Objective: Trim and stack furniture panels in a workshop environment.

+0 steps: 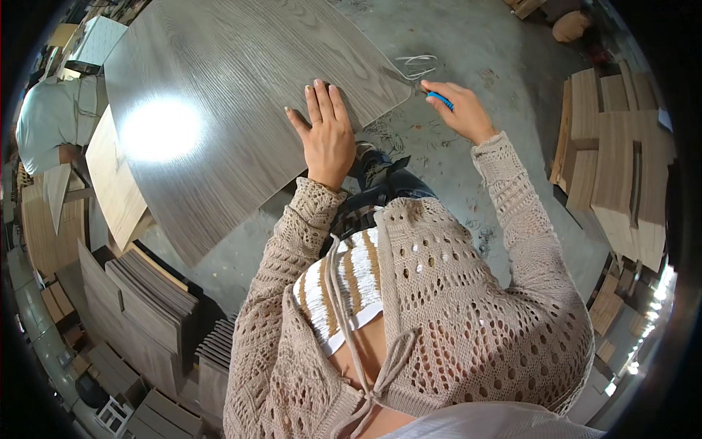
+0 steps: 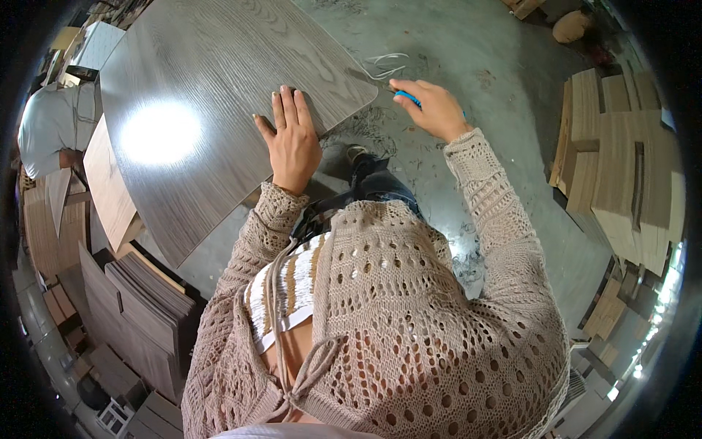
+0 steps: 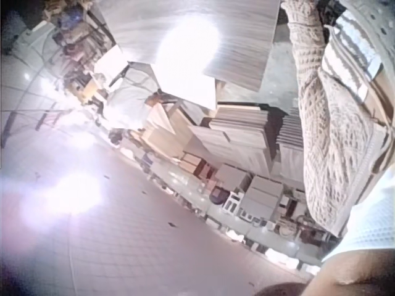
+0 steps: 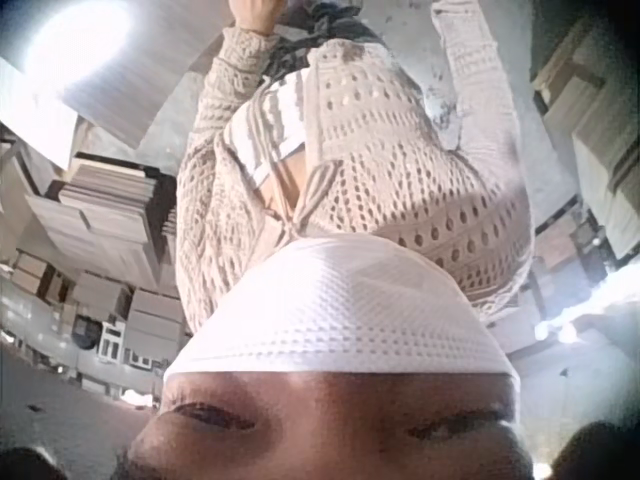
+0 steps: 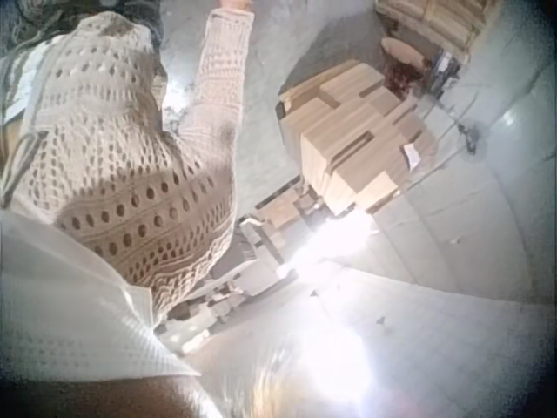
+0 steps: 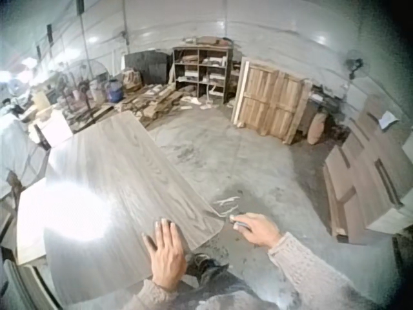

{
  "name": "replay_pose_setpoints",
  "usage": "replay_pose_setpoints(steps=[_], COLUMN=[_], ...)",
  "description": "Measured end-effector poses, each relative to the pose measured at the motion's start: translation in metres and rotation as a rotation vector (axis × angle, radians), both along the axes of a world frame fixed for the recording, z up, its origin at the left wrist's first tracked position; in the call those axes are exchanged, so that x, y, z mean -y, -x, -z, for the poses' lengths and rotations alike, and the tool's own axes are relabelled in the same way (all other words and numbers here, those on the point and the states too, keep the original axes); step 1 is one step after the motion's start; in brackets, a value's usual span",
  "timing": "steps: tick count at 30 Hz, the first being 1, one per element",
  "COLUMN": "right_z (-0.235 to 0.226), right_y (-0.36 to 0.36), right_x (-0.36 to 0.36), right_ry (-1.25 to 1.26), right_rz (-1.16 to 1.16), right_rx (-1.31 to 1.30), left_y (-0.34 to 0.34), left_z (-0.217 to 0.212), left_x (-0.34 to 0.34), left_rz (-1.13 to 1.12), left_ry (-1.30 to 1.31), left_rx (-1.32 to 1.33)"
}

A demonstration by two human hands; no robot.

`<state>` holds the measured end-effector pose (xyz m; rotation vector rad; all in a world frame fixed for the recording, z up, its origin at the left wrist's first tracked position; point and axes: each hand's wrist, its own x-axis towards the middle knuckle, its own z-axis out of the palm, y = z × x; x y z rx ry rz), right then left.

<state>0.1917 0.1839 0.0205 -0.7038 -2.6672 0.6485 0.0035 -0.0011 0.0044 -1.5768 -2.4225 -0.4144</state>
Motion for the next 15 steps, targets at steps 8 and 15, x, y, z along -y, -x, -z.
replay_pose_setpoints(steps=[8, 15], right_z=[-0.01, 0.006], right_y=[0.027, 0.117], right_x=[-0.018, -0.069], right_ry=[-0.199, -0.291], right_rz=[-0.032, -0.08], right_rx=[0.035, -0.065], left_y=[0.001, -0.002], left_z=[0.001, -0.006], left_x=[0.0, 0.006], left_rz=[0.074, 0.043], left_ry=[0.086, 0.101], left_rx=[-0.033, -0.014])
